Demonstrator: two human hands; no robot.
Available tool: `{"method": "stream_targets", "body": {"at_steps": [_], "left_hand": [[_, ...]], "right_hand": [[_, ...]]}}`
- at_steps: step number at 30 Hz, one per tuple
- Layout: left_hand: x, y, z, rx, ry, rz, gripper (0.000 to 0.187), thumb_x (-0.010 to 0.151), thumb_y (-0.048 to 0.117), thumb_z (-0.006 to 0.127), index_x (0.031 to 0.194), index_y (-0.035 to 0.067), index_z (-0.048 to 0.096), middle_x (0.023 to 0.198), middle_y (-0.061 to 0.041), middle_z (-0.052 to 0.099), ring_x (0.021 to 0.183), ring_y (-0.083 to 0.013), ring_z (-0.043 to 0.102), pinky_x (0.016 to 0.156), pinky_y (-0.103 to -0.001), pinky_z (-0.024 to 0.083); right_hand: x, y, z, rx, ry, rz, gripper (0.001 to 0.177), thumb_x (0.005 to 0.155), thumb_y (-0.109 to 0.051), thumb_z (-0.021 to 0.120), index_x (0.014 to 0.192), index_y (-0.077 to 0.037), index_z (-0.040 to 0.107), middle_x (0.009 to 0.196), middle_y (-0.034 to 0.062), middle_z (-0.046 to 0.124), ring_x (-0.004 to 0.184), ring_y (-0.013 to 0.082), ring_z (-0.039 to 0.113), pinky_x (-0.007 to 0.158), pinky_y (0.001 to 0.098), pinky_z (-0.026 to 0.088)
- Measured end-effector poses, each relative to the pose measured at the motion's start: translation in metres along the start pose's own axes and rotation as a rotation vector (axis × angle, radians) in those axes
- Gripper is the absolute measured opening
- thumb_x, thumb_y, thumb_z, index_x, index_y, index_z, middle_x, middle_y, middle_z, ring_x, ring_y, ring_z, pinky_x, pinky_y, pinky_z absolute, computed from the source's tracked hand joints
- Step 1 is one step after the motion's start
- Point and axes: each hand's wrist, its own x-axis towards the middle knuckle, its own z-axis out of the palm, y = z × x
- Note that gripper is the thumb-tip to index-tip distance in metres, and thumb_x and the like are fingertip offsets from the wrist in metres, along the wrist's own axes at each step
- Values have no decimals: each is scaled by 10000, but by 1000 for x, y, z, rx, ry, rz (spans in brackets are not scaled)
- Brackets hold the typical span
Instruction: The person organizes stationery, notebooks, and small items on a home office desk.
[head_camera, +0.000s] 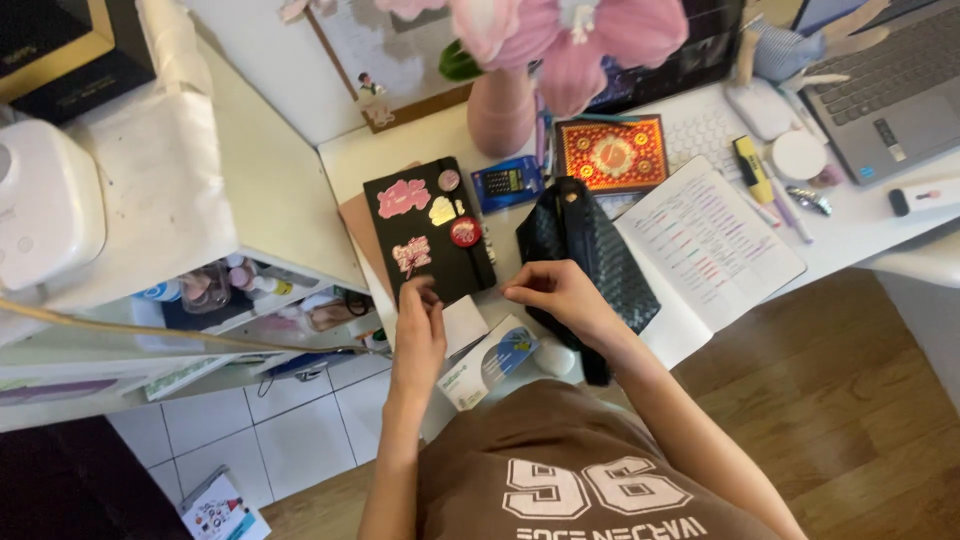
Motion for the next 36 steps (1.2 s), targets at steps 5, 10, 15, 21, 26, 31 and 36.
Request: {"method": "stream_targets", "body": {"at_steps": [5,10,15,21,26,31,36], "left_hand": [[6,59,35,-88,20,31,82,968,30,688,969,-11,618,849,-145,676,680,-245,668,638,-359,528],[4,81,78,-68,-7,42,76,997,67,632,990,-5,653,914,-147,724,753,-273,705,675,-381,537],[3,103,113,25,67,88,578,919,248,728,1351,-27,458,1211,-284,563,1112,-431,593,942,-498,506],[9,120,142,262,70,102,859,782,248,827,1422,-39,331,1228,-343,519,1129,-507,558,910,-532,507],[26,103,155,319,16,-29,724,896,157,742,1485,14,346,1212,-238,586,1070,-423,672,855,-478,579],[36,114,147,316,17,-24,807,807,185,843,1407,22,329,1169,-240,564,1035,-445,656,751,-481,591],[40,118,142,472,-4,-100,838,748,57,796,1432,86,313,1210,-197,558,999,-412,685,660,-481,609]], "right_hand": [[-19,10,-49,260,86,-58,139,911,-113,759,909,25,745,900,51,743,852,95,658,804,259,525],[-39,39,-102,344,230,-10,187,962,-137,737,920,46,739,893,75,749,861,122,666,816,275,524],[-47,56,-125,60,334,90,266,998,-224,642,1102,-7,756,984,76,782,921,134,693,861,280,537],[-43,59,-91,-431,322,-93,672,829,-289,783,1400,-85,493,1311,181,591,1133,317,608,903,443,535],[-37,48,-62,-767,386,-63,852,700,-275,860,1439,-139,459,1338,220,515,1205,454,497,891,583,440],[-31,63,-77,-741,423,-77,633,763,-100,734,1365,-133,541,1248,216,585,1148,444,539,947,536,463],[-41,54,-101,-487,455,-188,498,824,45,607,1306,-82,599,1181,223,707,1065,409,676,920,458,524]]}}
